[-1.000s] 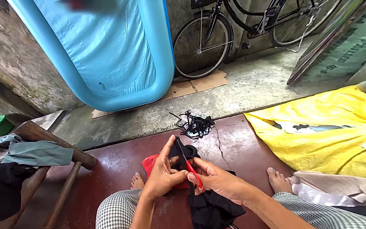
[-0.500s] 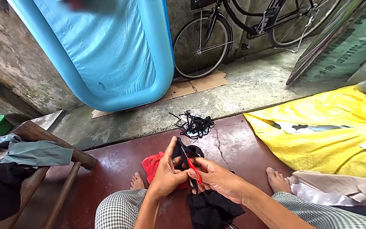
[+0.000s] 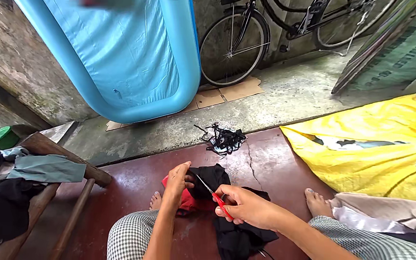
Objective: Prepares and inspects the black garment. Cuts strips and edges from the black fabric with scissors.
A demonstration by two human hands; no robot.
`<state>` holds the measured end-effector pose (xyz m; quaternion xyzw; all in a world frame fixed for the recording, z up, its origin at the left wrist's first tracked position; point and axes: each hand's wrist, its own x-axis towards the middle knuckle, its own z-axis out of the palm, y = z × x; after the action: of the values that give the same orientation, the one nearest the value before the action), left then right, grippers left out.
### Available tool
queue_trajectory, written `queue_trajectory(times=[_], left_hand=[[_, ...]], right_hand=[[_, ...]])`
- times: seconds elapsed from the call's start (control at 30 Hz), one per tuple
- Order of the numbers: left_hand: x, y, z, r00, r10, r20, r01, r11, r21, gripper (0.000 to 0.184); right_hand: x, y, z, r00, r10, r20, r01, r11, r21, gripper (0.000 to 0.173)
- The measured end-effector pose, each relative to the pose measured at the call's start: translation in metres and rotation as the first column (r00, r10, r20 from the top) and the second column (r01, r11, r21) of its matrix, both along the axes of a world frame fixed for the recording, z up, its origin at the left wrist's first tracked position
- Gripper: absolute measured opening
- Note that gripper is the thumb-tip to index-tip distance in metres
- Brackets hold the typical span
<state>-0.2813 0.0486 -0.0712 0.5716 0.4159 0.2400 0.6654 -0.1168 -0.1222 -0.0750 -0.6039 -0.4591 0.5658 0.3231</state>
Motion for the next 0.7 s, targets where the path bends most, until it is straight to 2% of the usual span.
queue_trajectory(times=[0.1, 0.27, 0.4, 0.53, 0.7], left_hand=[[0.004, -0.002, -0.002, 0.992, 0.067, 0.107, -0.059, 0.996, -0.074, 0.026], [0.008, -0.006, -0.004, 0.957, 0.173, 0.233, -0.146, 0.981, -0.132, 0.034], [0.006, -0.008, 0.002, 0.954, 0.147, 0.261, -0.151, 0.989, -0.006, 0.032], [-0.002, -0.010, 0.012, 0.973, 0.048, 0.227, -0.075, 0.991, 0.110, 0.050], [-0.008, -0.010, 0.021, 0.978, -0.010, 0.207, -0.013, 0.994, 0.111, 0.070]], right_hand=[[-0.002, -0.002, -0.002, 0.995, 0.046, 0.085, -0.046, 0.999, 0.004, 0.036], [-0.003, -0.003, 0.000, 0.962, 0.095, 0.258, -0.103, 0.995, 0.016, 0.037], [-0.002, -0.002, 0.002, 0.957, 0.079, 0.280, -0.088, 0.996, 0.023, 0.035], [-0.004, -0.003, 0.001, 0.966, 0.018, 0.257, -0.036, 0.997, 0.066, 0.037], [-0.005, -0.002, 0.002, 0.976, -0.032, 0.217, 0.013, 0.996, 0.091, 0.038]])
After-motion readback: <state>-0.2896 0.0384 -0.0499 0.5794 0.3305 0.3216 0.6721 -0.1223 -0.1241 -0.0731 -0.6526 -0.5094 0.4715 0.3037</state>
